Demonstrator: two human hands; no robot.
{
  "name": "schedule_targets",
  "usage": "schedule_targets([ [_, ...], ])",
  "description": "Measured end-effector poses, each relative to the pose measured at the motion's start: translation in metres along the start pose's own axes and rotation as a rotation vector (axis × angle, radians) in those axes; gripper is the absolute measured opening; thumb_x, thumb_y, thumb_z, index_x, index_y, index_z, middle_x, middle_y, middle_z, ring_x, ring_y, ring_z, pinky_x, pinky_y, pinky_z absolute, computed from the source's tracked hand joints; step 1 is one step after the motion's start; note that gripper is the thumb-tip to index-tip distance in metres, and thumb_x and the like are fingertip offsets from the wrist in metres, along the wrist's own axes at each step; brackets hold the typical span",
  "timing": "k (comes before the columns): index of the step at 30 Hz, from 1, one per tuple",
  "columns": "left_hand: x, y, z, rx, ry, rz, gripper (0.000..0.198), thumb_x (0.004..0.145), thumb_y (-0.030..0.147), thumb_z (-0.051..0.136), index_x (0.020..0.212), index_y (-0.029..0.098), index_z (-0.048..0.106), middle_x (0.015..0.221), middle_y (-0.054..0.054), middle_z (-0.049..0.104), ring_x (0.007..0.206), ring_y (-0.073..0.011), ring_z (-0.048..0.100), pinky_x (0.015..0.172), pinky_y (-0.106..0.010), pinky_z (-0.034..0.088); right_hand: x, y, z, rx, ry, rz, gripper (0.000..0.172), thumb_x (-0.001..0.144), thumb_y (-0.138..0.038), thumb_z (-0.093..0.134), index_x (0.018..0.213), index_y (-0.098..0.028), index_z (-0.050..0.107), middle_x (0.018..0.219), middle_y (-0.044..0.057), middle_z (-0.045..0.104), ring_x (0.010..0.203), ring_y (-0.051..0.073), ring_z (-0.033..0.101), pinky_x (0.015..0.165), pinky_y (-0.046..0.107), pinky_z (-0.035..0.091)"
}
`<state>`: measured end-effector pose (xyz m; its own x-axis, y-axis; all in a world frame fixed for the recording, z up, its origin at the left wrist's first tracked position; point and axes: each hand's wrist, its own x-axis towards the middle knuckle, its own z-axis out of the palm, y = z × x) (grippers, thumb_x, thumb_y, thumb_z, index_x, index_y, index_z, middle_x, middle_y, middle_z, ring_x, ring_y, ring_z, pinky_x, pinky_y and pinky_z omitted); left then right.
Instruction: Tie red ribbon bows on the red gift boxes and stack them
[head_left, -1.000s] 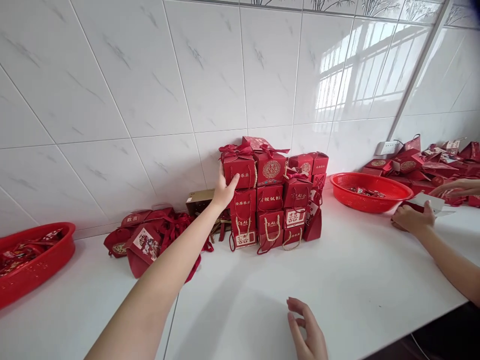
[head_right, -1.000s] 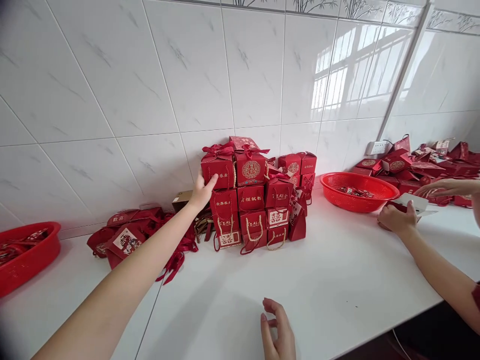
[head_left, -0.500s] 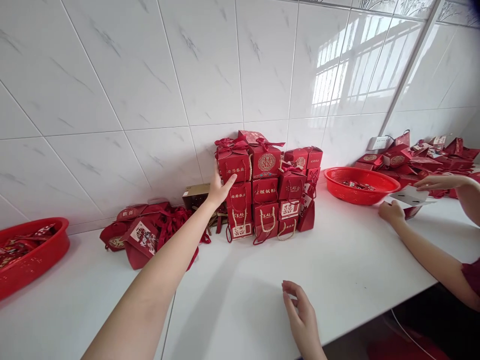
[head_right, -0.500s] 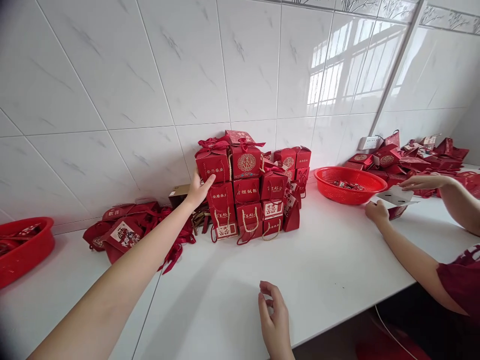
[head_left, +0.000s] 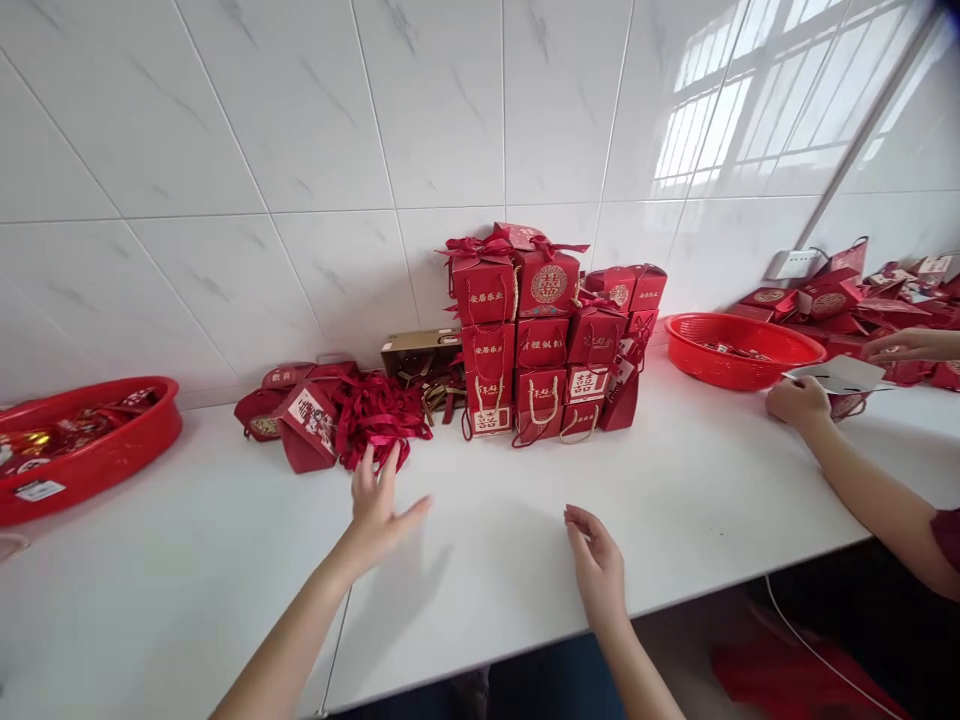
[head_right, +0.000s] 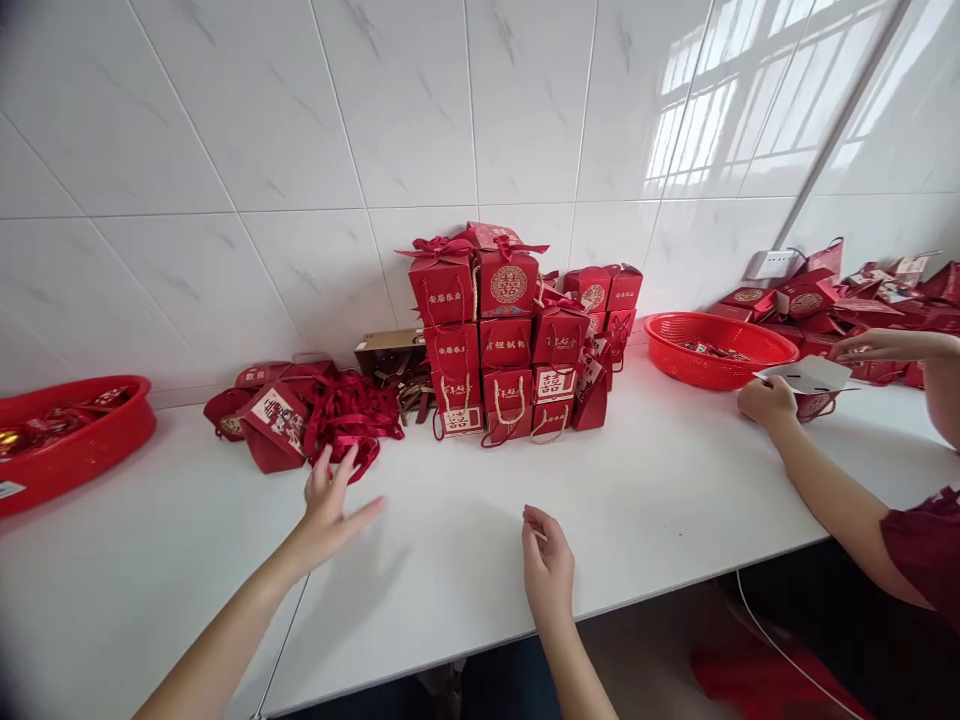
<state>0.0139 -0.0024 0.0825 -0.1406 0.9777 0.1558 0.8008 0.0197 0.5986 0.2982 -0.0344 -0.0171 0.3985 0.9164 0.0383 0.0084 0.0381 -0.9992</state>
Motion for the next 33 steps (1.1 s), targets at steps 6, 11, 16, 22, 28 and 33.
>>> schedule_targets([
  [6, -0.065, -0.067, 0.029, 0.457, -0.161, -0.172, 0.073, 0.088, 0.051, 0.037, 0.148, 0.01, 0.026, 0.158, -0.021, 0.011, 0.146, -0.0392, 0.003, 0.114, -0.054, 0.014, 0.003, -0.002, -0.002, -0.054, -0.001, -0.042, 0.039, 0.077, -0.045, 0.055, 0.099, -0.015, 0.066, 0.107, 0.014, 0.07, 0.099, 0.026, 0.065, 0.087, 0.039, 0.052],
  [11, -0.069, -0.057, 0.038, 0.556, -0.121, -0.105, 0.067, 0.092, 0.05, 0.028, 0.147, 0.012, 0.029, 0.157, -0.021, 0.02, 0.145, -0.0388, 0.014, 0.112, -0.057, 0.016, 0.006, 0.005, -0.006, -0.116, -0.002, -0.069, 0.04, 0.079, -0.042, 0.048, 0.103, -0.013, 0.063, 0.111, 0.015, 0.068, 0.1, 0.026, 0.065, 0.087, 0.037, 0.051],
  [16, -0.068, -0.053, 0.038, 0.546, -0.102, -0.094, 0.069, 0.09, 0.055, 0.029, 0.145, 0.013, 0.033, 0.156, -0.022, 0.023, 0.143, -0.04, 0.018, 0.11, -0.057, 0.018, 0.005, 0.004, -0.007, -0.328, -0.06, -0.174, 0.042, 0.079, -0.034, 0.044, 0.111, -0.014, 0.063, 0.118, 0.014, 0.064, 0.107, 0.027, 0.061, 0.093, 0.038, 0.047],
  [22, -0.069, -0.049, 0.039, 0.522, -0.098, -0.084, 0.069, 0.089, 0.057, 0.03, 0.141, 0.013, 0.037, 0.155, -0.022, 0.024, 0.143, -0.0406, 0.018, 0.11, -0.057, 0.017, -0.002, -0.003, -0.001, -0.697, -0.243, -0.317, 0.044, 0.083, -0.025, 0.043, 0.121, -0.014, 0.061, 0.132, 0.012, 0.056, 0.125, 0.026, 0.047, 0.107, 0.037, 0.034],
  [28, -0.07, -0.046, 0.041, 0.528, -0.086, -0.081, 0.067, 0.088, 0.061, 0.03, 0.136, 0.016, 0.042, 0.154, -0.021, 0.028, 0.142, -0.0393, 0.02, 0.109, -0.057, 0.019, -0.012, -0.005, 0.006, -0.987, -0.37, -0.326, 0.056, 0.092, -0.045, 0.038, 0.137, -0.012, 0.049, 0.152, 0.016, 0.034, 0.142, 0.035, 0.02, 0.113, 0.057, 0.007],
  [33, -0.072, -0.042, 0.04, 0.531, -0.068, -0.084, 0.065, 0.086, 0.062, 0.032, 0.131, 0.017, 0.046, 0.151, -0.02, 0.033, 0.14, -0.038, 0.025, 0.108, -0.056, 0.022, -0.011, -0.008, 0.011, -1.123, -0.436, -0.279, 0.069, 0.094, -0.057, 0.026, 0.148, -0.016, 0.031, 0.158, 0.013, 0.019, 0.145, 0.036, 0.009, 0.111, 0.061, 0.002],
])
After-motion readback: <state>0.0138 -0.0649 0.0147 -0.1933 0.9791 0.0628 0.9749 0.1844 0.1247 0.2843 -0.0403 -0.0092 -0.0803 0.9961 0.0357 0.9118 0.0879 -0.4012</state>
